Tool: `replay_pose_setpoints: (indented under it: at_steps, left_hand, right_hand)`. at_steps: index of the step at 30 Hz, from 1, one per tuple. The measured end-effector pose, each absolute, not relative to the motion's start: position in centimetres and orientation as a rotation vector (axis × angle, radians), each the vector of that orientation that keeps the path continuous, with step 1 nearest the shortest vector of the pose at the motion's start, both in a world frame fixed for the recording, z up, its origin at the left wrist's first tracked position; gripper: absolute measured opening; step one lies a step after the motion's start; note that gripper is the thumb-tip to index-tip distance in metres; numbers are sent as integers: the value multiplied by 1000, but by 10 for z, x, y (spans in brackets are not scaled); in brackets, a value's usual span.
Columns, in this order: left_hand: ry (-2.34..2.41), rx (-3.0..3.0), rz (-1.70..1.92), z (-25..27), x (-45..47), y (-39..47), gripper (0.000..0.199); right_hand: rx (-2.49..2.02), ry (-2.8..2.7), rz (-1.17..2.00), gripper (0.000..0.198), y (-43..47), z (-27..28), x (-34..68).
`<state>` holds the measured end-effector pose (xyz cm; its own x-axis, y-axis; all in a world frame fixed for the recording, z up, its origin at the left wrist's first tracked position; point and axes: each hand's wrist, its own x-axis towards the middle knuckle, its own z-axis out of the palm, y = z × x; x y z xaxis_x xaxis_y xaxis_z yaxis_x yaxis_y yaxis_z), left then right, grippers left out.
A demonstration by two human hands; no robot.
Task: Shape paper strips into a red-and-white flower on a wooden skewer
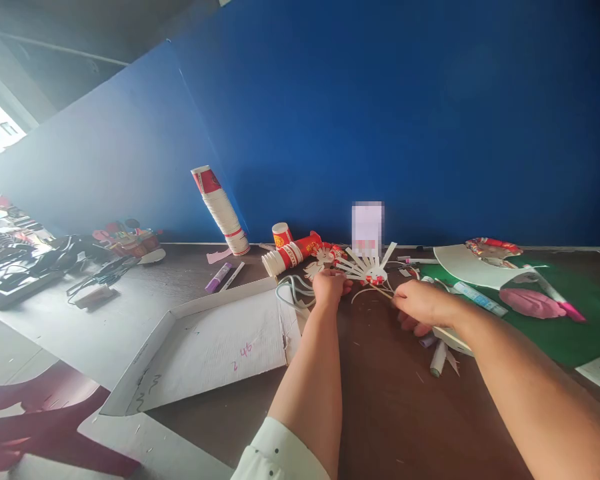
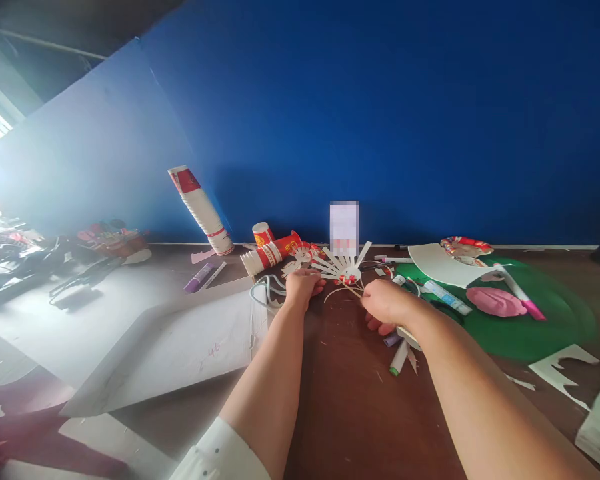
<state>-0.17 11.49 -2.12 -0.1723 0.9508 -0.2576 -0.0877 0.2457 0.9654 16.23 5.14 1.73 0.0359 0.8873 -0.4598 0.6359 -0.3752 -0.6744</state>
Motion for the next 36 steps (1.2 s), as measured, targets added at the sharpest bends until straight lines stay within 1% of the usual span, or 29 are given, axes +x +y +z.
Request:
replay_pose_setpoints:
  at_steps: [3,5,8,10,12,14,18,23,27,30,33,36]
  left_hand:
    - [1432,913,1159,-23,-1,115,9]
    - [1442,935,1143,-24,-1,115,9]
    - [1423,961,1094,-24,-2,114,11]
    - [1408,989,1045,-22,-3,112,14]
    - [1413,1020,989,-21,-4,110,17]
    - [1427,1025,947,-20,-5,107,17]
    - [1382,981,958,-20,-7,104,14]
    - [1380,876,1090,-18,-7,104,20]
    - [1399,803,1114,-13,-6,103,18]
    - [1377,791,1109,-12,-8,102,17]
    - [1362,781,1097,-11,-10,102,17]
    - [1347,772,1090,-11,-11,103,16]
  right_hand:
    - [-2112,-1708,1108,23,49,23,174]
    - [-2076,-1775,1066,24,48,29,178]
    - [-1880,-1746,994,22,47,38,171]
    - [-1687,-1602,955,19,46,43,159]
    - [-1522,-1413,1074,14,45,44,142]
    - [-1384,-1211,1295,13,43,40,126]
    - [-1375,-935,1496,14,43,21,108]
    - [-1334,-846,1516,15,49,-4,107]
    - [-1313,-828,1541,10,55,-20,107]
    - [-1202,-784,1604,9,57,-24,105]
    - [-1111,-747,1649,15,57,-23,102]
    - [-1033,-691,1699,25,59,-22,102]
